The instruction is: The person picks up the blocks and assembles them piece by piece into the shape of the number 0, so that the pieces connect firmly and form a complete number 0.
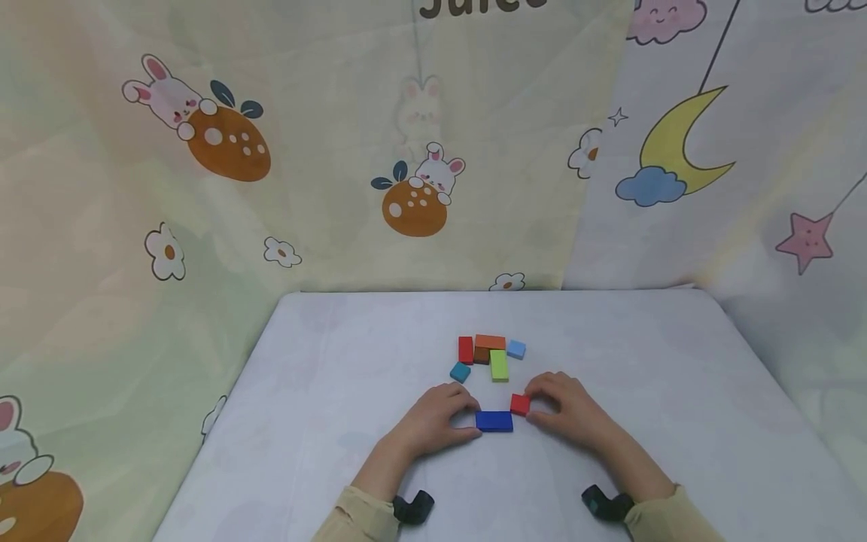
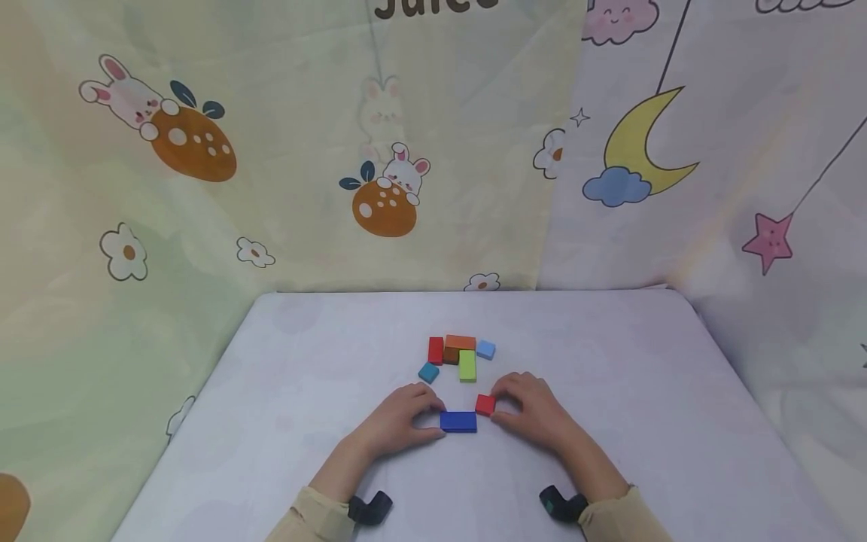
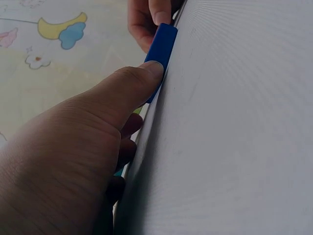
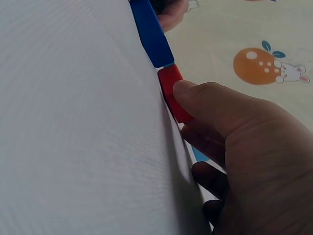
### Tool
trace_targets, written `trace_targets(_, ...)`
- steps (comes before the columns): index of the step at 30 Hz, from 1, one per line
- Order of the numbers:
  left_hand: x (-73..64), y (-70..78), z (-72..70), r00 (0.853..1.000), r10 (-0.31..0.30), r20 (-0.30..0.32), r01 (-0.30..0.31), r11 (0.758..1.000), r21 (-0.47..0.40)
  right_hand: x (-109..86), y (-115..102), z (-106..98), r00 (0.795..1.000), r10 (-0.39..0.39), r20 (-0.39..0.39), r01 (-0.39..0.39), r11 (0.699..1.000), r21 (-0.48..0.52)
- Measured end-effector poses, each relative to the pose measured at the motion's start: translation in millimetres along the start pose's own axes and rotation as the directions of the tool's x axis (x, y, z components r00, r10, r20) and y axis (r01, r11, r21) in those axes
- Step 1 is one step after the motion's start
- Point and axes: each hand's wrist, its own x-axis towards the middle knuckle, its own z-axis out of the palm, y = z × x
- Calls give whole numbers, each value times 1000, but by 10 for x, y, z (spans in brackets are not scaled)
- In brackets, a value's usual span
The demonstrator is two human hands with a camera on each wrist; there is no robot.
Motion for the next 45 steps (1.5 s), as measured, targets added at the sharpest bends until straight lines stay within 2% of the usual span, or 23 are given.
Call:
trace_targets(19,14,-24,24,1000,26,-6,-26,1000,9,-2,25,15,1000,-22,13,22,1000,-17)
trace_targets(29,14,-33,34,1000,18,-6,-18,1000,4,0,19,17,1000,-30,-3,30,999,-13)
trace_targets(32,6,-34,20,1000,-9,-1,9,999,-41,7,19,16,1000,-28,-2,28,1000,-8)
trace_targets(34,2,-43,6,999,-37,-6,36,993,-108,8,21,12,999,-36,-3,36,999,-9)
trace_targets(39,20,-121,-78,988,-133,-84,106,956,-272,4,19,11,999,-41,1,41,999,-14)
trace_targets(41,53,-179,-127,974,-185,-132,143,950,-277,4,20,14,999,-38,3,38,999,-10)
trace_targets(43,106,-250,-161,959,-228,-169,184,952,-243,3,25,13,999,-40,2,40,999,-12)
trace_targets(45,168,-322,-181,949,-257,-180,223,957,-187,-1,33,12,999,-39,2,39,999,-17)
